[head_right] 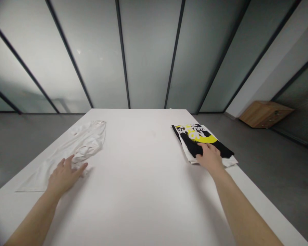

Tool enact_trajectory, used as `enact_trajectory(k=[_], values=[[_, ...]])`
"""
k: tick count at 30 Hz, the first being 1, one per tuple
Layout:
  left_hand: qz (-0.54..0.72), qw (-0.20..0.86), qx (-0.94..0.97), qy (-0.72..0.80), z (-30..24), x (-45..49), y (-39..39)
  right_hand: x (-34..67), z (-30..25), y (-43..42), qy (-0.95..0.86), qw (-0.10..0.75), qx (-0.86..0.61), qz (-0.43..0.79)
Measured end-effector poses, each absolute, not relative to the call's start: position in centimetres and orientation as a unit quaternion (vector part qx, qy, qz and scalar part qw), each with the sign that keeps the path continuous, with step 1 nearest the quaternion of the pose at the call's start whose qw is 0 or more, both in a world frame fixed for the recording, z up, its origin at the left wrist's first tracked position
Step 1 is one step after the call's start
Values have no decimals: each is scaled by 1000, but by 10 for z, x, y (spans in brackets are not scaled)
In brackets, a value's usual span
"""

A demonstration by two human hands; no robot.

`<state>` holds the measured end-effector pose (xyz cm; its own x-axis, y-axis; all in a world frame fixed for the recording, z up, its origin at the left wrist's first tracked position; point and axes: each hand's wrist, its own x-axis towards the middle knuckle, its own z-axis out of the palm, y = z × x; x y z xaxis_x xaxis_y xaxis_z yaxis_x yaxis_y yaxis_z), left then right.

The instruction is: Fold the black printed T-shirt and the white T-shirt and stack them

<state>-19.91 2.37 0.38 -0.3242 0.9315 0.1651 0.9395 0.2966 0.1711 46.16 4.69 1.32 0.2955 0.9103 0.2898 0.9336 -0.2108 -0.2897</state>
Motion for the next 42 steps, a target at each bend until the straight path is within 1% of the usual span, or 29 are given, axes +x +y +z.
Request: enact_trajectory(k=[1,3,5,7,9,12,14,16,18,20,22,24,26,27,30,32,33,36,37,39,42], values=[[-97,-16,-582,-808,4,-203,24,485,7,44,-577,176,-796,-43],[-71,-76,-585,-805,6,-217,26,521,-5,37,-558,130,-820,-17],[-64,-100,-585,-802,9,-233,29,544,-13,32,-568,139,-811,-12],[-74,-67,-594,-798,11,-241,28,554,-14,30,-578,155,-801,-14],[-95,-5,-622,-778,12,-236,26,554,-9,33,-576,154,-802,-25],[-150,55,-661,-733,16,-206,26,538,12,42,-554,146,-816,-78],[-200,37,-690,-695,20,-177,26,518,30,49,-538,153,-821,-113],[-240,-28,-732,-636,24,-142,23,489,49,56,-543,187,-813,-91],[-255,-128,-768,-573,29,-103,15,451,66,59,-576,268,-771,-38],[-238,-248,-787,-513,35,-63,3,407,81,56,-610,340,-713,52],[-230,-356,-788,-448,41,-24,-11,362,92,47,-615,383,-657,208],[-241,-442,-767,-397,47,9,-22,321,102,33,-564,418,-592,397],[-289,-508,-728,-359,53,34,-28,290,111,18,-530,387,-479,583],[-324,-532,-698,-354,56,43,-29,278,116,11,-514,369,-429,645],[-407,-571,-600,-384,66,55,-22,262,128,-5,-479,324,-307,756],[-414,-575,-570,-415,71,51,-13,263,133,-9,-465,339,-265,774],[-416,-570,-563,-430,74,46,-8,266,133,-9,-456,369,-261,767],[-444,-569,-513,-465,84,24,4,281,124,2,-401,504,-297,705],[-461,-572,-488,-472,89,15,7,288,119,9,-378,538,-314,685],[-501,-565,-447,-480,103,-4,13,304,103,24,-336,580,-339,660],[-567,-476,-431,-516,128,-39,26,330,73,44,-270,645,-348,624]])
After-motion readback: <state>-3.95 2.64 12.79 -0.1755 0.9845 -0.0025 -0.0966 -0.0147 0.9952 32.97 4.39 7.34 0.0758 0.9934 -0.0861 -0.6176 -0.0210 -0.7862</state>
